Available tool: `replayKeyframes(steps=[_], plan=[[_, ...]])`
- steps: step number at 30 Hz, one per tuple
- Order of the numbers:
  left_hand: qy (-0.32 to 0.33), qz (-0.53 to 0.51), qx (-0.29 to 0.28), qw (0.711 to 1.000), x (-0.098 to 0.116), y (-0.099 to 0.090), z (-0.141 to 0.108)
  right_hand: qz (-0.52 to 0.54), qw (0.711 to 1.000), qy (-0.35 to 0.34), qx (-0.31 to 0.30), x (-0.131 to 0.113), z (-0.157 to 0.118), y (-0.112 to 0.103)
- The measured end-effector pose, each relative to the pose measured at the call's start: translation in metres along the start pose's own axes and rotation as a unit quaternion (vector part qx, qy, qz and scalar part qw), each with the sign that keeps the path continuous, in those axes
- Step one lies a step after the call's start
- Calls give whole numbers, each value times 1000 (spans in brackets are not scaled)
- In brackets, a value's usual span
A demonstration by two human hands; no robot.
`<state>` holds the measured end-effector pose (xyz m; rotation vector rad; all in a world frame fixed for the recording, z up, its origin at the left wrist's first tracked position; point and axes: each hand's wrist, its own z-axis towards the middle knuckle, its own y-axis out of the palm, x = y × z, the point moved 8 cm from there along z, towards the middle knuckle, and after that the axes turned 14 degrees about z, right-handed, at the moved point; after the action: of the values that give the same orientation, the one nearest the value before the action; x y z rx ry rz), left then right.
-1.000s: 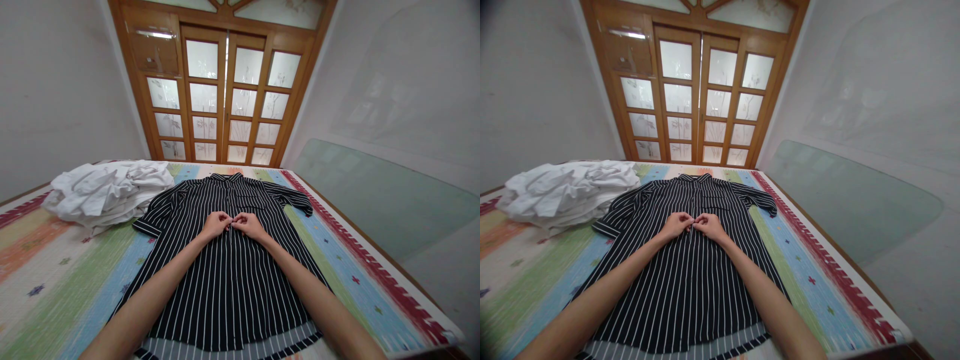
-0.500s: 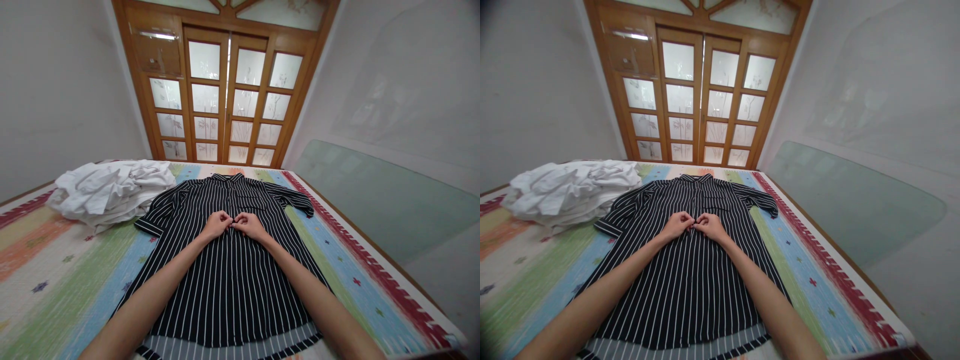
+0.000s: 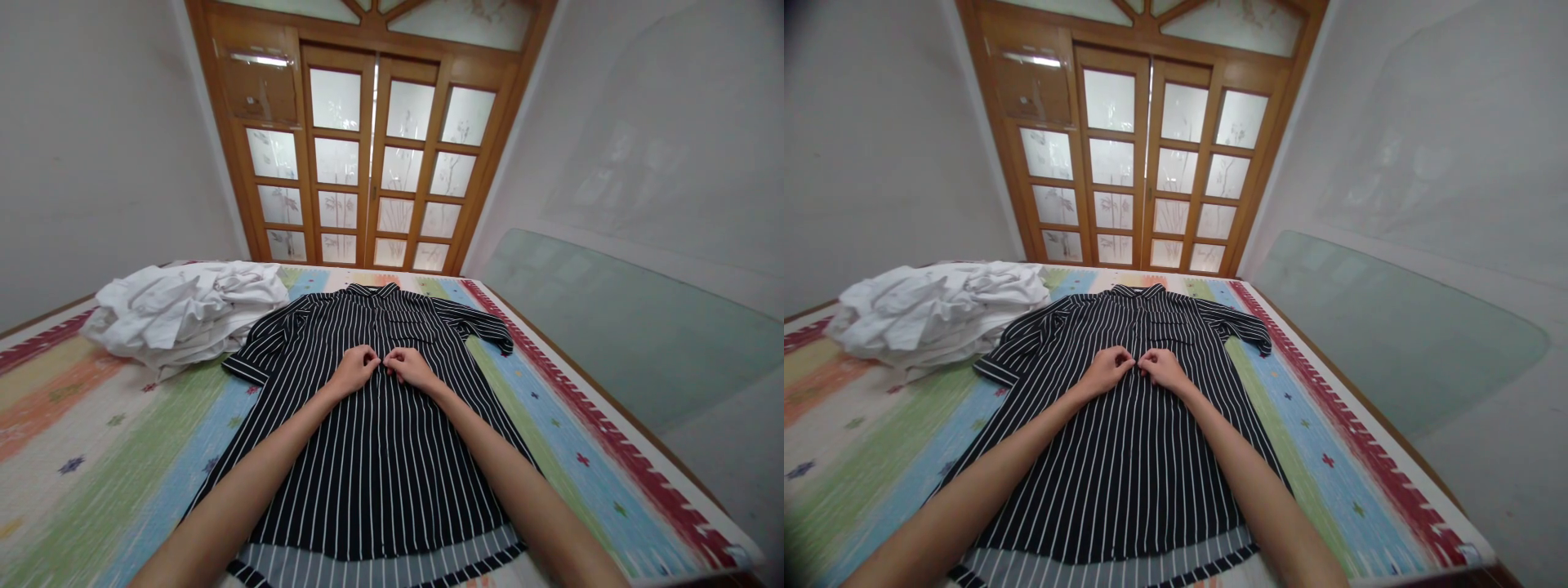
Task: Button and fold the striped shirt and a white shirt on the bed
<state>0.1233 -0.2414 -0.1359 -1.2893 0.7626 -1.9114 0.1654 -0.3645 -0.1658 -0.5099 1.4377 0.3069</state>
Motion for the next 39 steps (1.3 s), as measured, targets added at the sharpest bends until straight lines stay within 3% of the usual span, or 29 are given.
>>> replayKeyframes(steps=[4, 8, 14, 18, 22, 29, 39], plan=[[38, 65, 17, 997, 5, -3, 0, -30, 999, 9, 30, -1, -1, -2], [26, 74, 9, 997, 2, -6, -3, -126, 987, -56, 77, -16, -7, -7], [62, 116, -68, 989, 14, -9, -24, -198, 973, -117, 17, -39, -23, 9], [68, 109, -126, 984, 21, -6, -42, -181, 981, -50, -40, -37, -42, 23], [63, 89, -150, 983, 24, -5, -51, -187, 977, 17, -97, -27, -58, 37], [63, 80, -141, 985, 24, -6, -57, -287, 957, -35, -14, -39, -61, 34], [63, 80, -100, 990, 23, -10, -62, -365, 930, -31, 10, -38, -61, 37]])
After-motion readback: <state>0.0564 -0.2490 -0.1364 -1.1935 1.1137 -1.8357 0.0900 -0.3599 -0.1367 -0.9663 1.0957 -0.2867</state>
